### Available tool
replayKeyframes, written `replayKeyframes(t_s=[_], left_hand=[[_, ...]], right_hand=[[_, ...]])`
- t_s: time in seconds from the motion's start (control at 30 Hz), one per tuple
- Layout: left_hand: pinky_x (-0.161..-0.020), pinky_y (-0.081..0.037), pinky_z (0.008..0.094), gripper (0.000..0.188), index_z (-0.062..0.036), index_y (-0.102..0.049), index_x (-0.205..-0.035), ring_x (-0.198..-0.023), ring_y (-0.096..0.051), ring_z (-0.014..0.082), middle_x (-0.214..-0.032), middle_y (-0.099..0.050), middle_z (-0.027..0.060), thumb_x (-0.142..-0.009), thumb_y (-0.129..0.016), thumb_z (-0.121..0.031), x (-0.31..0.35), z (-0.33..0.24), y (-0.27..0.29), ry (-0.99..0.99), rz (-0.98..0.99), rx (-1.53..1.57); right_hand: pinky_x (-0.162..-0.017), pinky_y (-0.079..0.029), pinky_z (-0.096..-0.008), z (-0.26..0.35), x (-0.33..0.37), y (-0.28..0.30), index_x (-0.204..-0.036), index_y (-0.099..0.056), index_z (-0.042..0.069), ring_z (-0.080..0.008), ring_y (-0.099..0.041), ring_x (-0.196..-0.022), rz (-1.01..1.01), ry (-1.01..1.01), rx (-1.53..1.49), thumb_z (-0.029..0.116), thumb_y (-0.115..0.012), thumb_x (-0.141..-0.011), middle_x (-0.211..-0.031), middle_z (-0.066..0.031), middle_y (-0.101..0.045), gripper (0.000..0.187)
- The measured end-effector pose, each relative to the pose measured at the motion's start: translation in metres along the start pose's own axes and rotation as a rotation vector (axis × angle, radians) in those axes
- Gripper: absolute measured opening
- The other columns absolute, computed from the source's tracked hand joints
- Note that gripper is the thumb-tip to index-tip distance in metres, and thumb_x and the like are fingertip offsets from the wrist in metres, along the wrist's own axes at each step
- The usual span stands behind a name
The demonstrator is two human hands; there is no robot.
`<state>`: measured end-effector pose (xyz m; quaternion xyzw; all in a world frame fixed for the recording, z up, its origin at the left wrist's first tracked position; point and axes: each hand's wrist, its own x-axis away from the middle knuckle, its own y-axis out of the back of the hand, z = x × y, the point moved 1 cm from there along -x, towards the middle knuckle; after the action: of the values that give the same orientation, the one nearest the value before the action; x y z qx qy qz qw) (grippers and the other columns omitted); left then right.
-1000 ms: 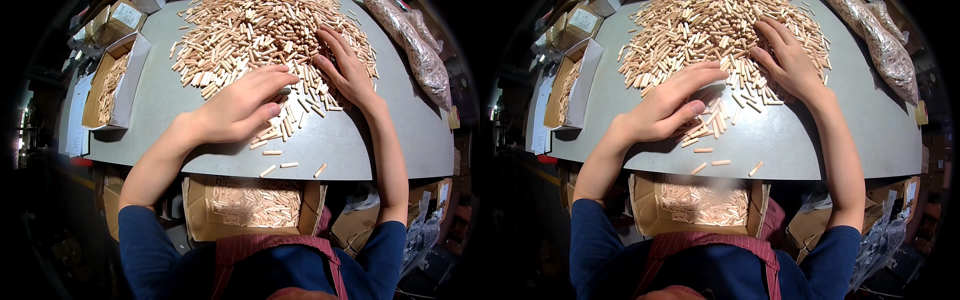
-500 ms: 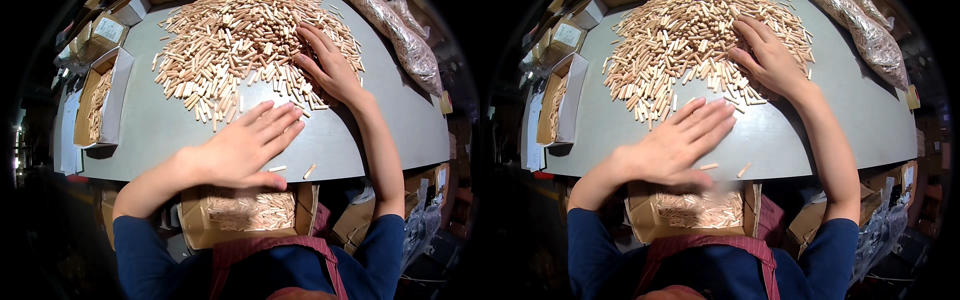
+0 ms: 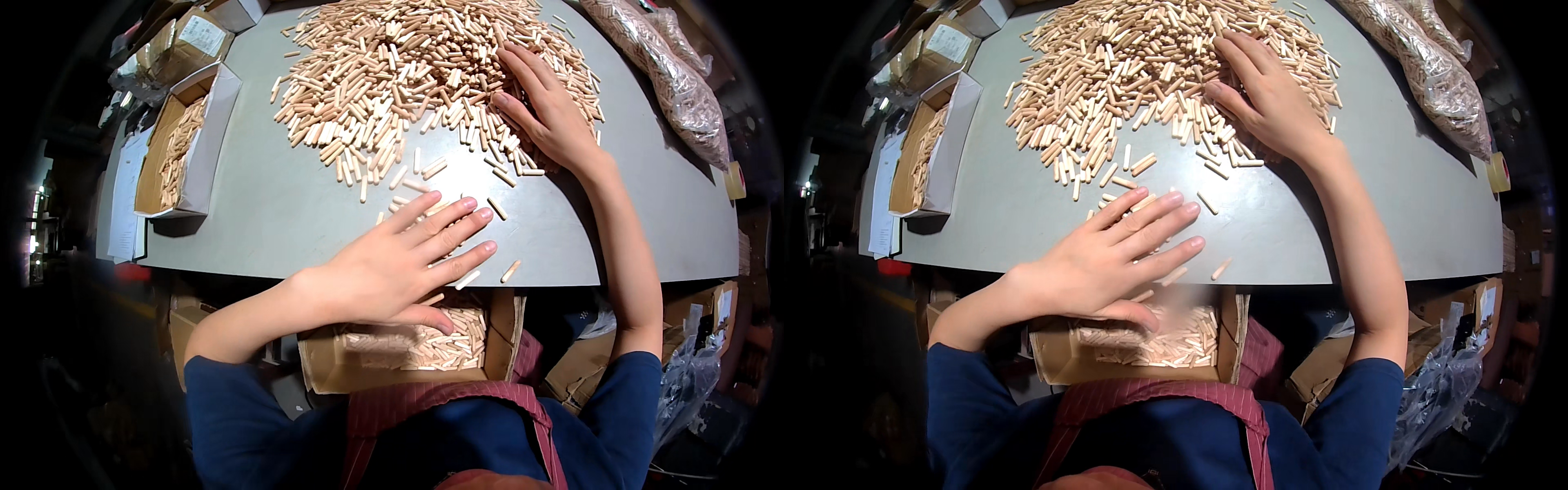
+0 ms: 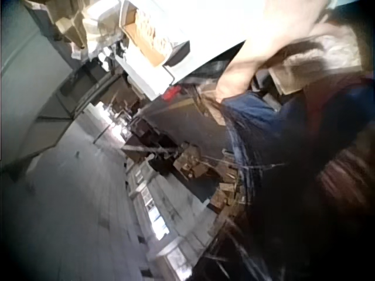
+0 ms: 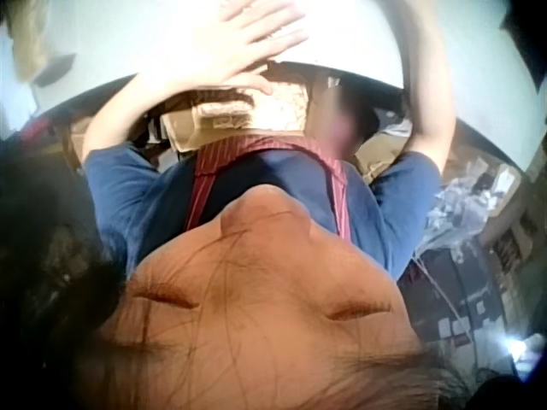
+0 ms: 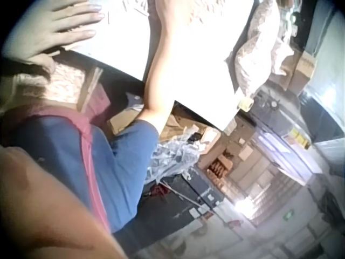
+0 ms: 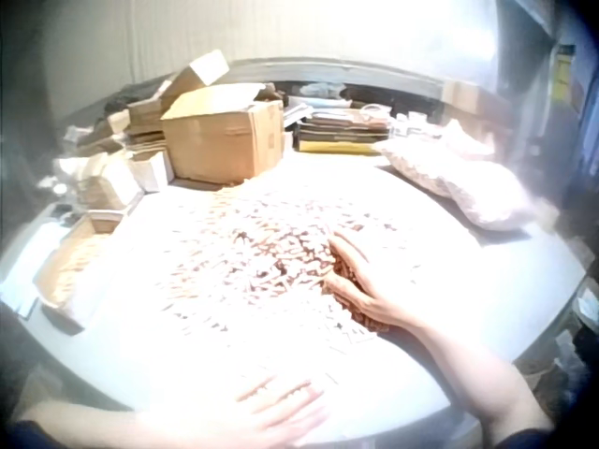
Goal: The person sorts small wooden pegs on a table, occasionally picking up two pegs to inspect them before placing them into a cardboard box. The person repeatedly sweeps the pegs across the table and transfers them into the box.
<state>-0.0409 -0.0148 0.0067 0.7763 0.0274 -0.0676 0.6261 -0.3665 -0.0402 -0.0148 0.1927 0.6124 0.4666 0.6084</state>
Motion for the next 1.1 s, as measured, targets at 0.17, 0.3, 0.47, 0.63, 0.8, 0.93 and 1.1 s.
replayKeyframes(t_s=[0.17,0.3,0.47,0.63,0.8,0.93,1.1], left_hand=[[-0.131,-0.021,0.0539,0.102,-0.0002,-0.041,-0.163,-0.161,-0.032,0.0381,-0.169,-0.041,0.0209,-0.096,-0.052,-0.076,0.022,0.005,0.01,0.047,-0.045,0.112],[-0.131,-0.023,0.0498,0.086,0.0017,-0.037,-0.163,-0.158,-0.037,0.0363,-0.166,-0.046,0.0201,-0.11,-0.042,-0.065,0.056,0.012,0.013,0.349,-0.539,0.897],[-0.129,-0.029,0.0471,0.079,0.0102,-0.036,-0.159,-0.154,-0.042,0.0362,-0.161,-0.047,0.03,-0.117,-0.027,-0.056,0.09,-0.001,0.008,0.582,-0.718,1.047],[-0.13,-0.029,0.0471,0.075,0.0111,-0.036,-0.158,-0.154,-0.042,0.0374,-0.161,-0.046,0.0312,-0.118,-0.024,-0.052,0.09,-0.014,0.005,0.597,-0.706,1.051],[-0.131,-0.028,0.0466,0.073,0.0074,-0.038,-0.159,-0.154,-0.043,0.0333,-0.162,-0.047,0.0244,-0.118,-0.026,-0.052,0.073,-0.003,0.006,0.533,-0.666,1.167],[-0.13,-0.03,0.0462,0.074,0.0073,-0.039,-0.159,-0.153,-0.044,0.0334,-0.161,-0.048,0.0238,-0.118,-0.028,-0.053,0.057,0.003,0.005,0.459,-0.594,1.193],[-0.131,-0.027,0.0461,0.087,0.0085,-0.035,-0.16,-0.154,-0.042,0.036,-0.165,-0.042,0.0269,-0.112,-0.035,-0.064,0.038,0.006,0.005,0.39,-0.415,1.235]], right_hand=[[-0.122,-0.041,-0.0457,-0.002,-0.001,-0.003,-0.152,-0.052,0.0,-0.0391,-0.05,-0.146,-0.008,0.026,0.007,0.042,-0.066,-0.107,-0.157,-0.0219,-0.052,0.064],[-0.122,-0.042,-0.0442,-0.003,0.002,-0.002,-0.154,-0.051,0.001,-0.0383,-0.05,-0.145,0.001,0.005,0.003,0.044,-0.064,-0.107,-0.158,-0.0218,-0.051,0.065],[-0.125,-0.038,-0.0437,-0.007,0.005,-0.002,-0.161,-0.045,0.008,-0.0356,-0.043,-0.154,0.055,-0.039,0.013,0.044,-0.06,-0.11,-0.168,-0.0173,-0.041,0.064],[-0.125,-0.038,-0.0429,-0.006,0.003,-0.003,-0.162,-0.044,0.01,-0.0344,-0.043,-0.154,0.083,-0.081,-0.026,0.046,-0.06,-0.11,-0.17,-0.0147,-0.041,0.066],[-0.125,-0.038,-0.0428,-0.008,0.004,-0.003,-0.162,-0.044,0.011,-0.0343,-0.043,-0.154,0.095,-0.093,-0.031,0.045,-0.06,-0.11,-0.171,-0.0137,-0.039,0.064],[-0.125,-0.038,-0.0428,-0.008,0.004,-0.003,-0.162,-0.044,0.011,-0.0342,-0.043,-0.154,0.096,-0.095,-0.035,0.044,-0.06,-0.11,-0.171,-0.0135,-0.04,0.064],[-0.125,-0.038,-0.0428,-0.008,0.003,-0.003,-0.162,-0.044,0.011,-0.0341,-0.043,-0.154,0.084,-0.069,-0.037,0.043,-0.061,-0.11,-0.17,-0.0139,-0.04,0.064]])
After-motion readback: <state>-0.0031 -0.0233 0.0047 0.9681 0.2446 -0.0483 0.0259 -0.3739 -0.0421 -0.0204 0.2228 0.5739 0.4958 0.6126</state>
